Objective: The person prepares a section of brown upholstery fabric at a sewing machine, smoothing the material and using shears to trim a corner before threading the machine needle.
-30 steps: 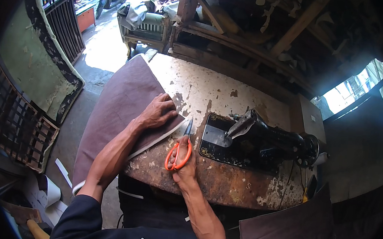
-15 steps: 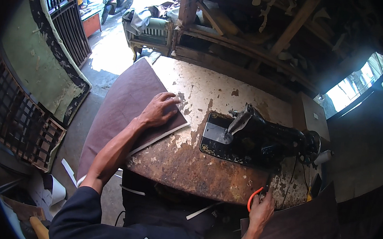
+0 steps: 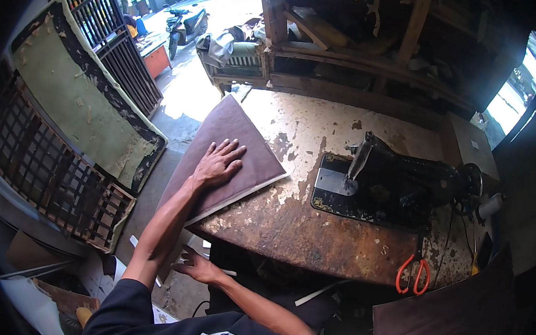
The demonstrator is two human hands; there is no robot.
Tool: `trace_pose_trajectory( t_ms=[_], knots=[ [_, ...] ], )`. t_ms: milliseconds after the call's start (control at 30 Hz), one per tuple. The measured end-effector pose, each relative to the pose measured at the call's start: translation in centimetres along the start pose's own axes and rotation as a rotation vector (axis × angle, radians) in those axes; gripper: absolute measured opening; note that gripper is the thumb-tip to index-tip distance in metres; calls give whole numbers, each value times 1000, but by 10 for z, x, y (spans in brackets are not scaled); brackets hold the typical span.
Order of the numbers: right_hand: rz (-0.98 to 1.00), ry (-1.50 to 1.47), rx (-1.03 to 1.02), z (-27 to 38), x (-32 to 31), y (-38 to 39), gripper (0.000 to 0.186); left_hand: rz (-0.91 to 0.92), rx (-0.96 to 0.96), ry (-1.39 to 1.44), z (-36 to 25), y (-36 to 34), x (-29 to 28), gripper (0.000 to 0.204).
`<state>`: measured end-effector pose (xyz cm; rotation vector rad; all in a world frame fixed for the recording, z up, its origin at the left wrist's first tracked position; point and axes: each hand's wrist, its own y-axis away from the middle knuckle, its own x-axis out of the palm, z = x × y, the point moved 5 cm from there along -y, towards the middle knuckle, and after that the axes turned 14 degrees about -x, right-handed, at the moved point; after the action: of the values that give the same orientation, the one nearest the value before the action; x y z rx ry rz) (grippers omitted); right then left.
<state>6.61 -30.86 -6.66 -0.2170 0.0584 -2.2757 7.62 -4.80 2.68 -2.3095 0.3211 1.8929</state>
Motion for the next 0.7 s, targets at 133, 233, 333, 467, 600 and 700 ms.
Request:
trace_pose_trajectory(
  t_ms=[133,233,333,467,600,700],
  knots=[
    [-371,-425,38,-19,-17,-35,63,5,24,15,-44,-6,2,58],
    [-363,-405,-123,12,-36,-11,51,14,-37,56,-36,7,6,59],
    [-548,-645,-21,74,-48,29,36,-56,-94,58,-47,8,7,57],
    [-756,-317,-123,77,-76,73,14,-25,-77,109,-91,14,20,56],
    [-890,-436,-260,87,-81,171,12,33,113,42,-131,30,16,57],
    [-873,-580,-125,85,-61,251,26,49,522,41,-160,36,19,55]
  ],
)
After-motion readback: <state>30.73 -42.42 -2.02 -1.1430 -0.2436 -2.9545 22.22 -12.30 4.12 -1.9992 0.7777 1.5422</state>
